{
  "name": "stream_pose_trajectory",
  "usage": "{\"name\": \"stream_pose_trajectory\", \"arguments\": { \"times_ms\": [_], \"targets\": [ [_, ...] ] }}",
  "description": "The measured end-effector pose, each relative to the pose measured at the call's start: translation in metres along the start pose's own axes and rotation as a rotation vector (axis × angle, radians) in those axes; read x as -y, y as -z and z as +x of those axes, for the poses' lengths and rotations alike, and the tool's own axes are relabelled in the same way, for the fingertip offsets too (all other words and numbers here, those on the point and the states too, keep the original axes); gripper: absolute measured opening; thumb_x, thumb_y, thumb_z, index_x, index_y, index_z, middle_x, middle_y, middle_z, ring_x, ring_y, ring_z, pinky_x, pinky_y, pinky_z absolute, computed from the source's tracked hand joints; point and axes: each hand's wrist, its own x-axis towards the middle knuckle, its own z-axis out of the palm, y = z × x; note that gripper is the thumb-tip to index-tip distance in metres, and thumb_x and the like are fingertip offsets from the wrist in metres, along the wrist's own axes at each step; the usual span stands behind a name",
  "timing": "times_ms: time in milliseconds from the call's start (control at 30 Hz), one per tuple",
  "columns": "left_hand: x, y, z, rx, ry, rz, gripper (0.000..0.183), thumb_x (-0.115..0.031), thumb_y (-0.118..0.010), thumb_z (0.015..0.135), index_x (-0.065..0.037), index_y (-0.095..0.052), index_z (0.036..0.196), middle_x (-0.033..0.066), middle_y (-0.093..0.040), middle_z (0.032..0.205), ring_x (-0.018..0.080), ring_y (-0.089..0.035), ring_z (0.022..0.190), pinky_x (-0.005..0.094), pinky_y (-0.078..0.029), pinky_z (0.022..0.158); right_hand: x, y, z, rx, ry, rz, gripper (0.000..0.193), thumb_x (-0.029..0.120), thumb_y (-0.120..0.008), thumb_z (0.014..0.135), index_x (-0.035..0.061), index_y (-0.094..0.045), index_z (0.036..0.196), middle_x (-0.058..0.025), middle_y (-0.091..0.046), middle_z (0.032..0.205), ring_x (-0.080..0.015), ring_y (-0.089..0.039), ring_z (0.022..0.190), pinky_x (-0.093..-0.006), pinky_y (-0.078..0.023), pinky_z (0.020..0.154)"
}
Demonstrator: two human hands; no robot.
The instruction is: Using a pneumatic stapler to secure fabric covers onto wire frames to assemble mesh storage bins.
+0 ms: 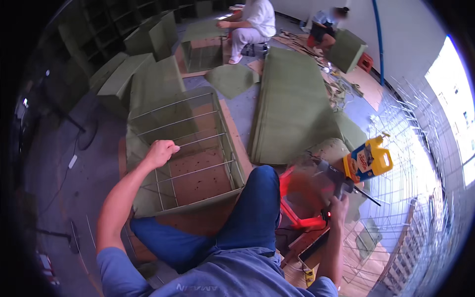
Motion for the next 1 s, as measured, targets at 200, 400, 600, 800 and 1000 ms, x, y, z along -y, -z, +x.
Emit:
{"name": "stream_pose_trajectory", "arguments": {
  "times_ms": [200, 400, 600, 800, 1000],
  "targets": [
    [-0.011, 0.000, 0.001, -0.014, -0.098, 0.028, 0.039, -0.038, -0.066, 0.097, -0.001, -0.071, 0.086, 0.0206, -0.068, 0.075, 0.0380, -0.068, 0.072, 0.0458, -0.051, 0.070, 0.036, -0.007, -0.042, 0.429, -0.001, 0.703, 0.022, 0.016, -0.069, 0.087, 0.0054, -0.059, 0.104, -0.0032, -0.058, 0.082, -0.0141, -0.057, 0.069, -0.0306, -0.047, 0.065],
    [0.010, -0.011, 0.003, -0.062, 0.011, -0.022, 0.032, -0.032, -0.062, 0.103, -0.002, -0.074, 0.103, 0.0212, -0.076, 0.095, 0.0376, -0.074, 0.093, 0.0490, -0.055, 0.083, 0.106, -0.053, -0.080, 0.785, -0.023, 1.119, 0.085, 0.010, -0.067, 0.082, -0.0005, -0.034, 0.159, -0.0209, -0.053, 0.148, -0.0299, -0.056, 0.132, -0.0457, -0.049, 0.110],
    [-0.036, 0.037, -0.097, -0.147, -0.061, -0.292, 0.041, -0.029, -0.057, 0.108, 0.003, -0.064, 0.132, 0.0171, -0.074, 0.123, 0.0294, -0.073, 0.109, 0.0368, -0.055, 0.097, 0.155, -0.110, -0.153, 0.971, 0.040, 1.027, 0.080, 0.006, -0.069, 0.079, -0.0033, -0.040, 0.154, -0.0239, -0.046, 0.156, -0.0393, -0.044, 0.148, -0.0616, -0.043, 0.118],
    [-0.074, -0.024, -0.237, -0.177, -0.030, -0.738, 0.039, -0.018, -0.062, 0.108, 0.001, -0.059, 0.141, 0.0148, -0.070, 0.132, 0.0212, -0.071, 0.116, 0.0338, -0.058, 0.096, 0.150, -0.165, -0.213, 1.432, -0.182, 0.737, 0.075, -0.003, -0.067, 0.076, -0.0062, -0.046, 0.148, -0.0277, -0.045, 0.155, -0.0414, -0.042, 0.150, -0.0662, -0.043, 0.117],
    [-0.047, -0.054, -0.280, -0.518, 0.151, -0.684, 0.025, -0.012, -0.061, 0.108, 0.007, -0.069, 0.122, 0.0147, -0.074, 0.111, 0.0201, -0.074, 0.098, 0.0314, -0.060, 0.087, 0.173, -0.213, -0.274, 1.718, -0.409, 0.596, 0.067, -0.007, -0.065, 0.083, -0.0071, -0.046, 0.147, -0.0255, -0.048, 0.153, -0.0377, -0.047, 0.146, -0.0595, -0.038, 0.123]
  ]
}}
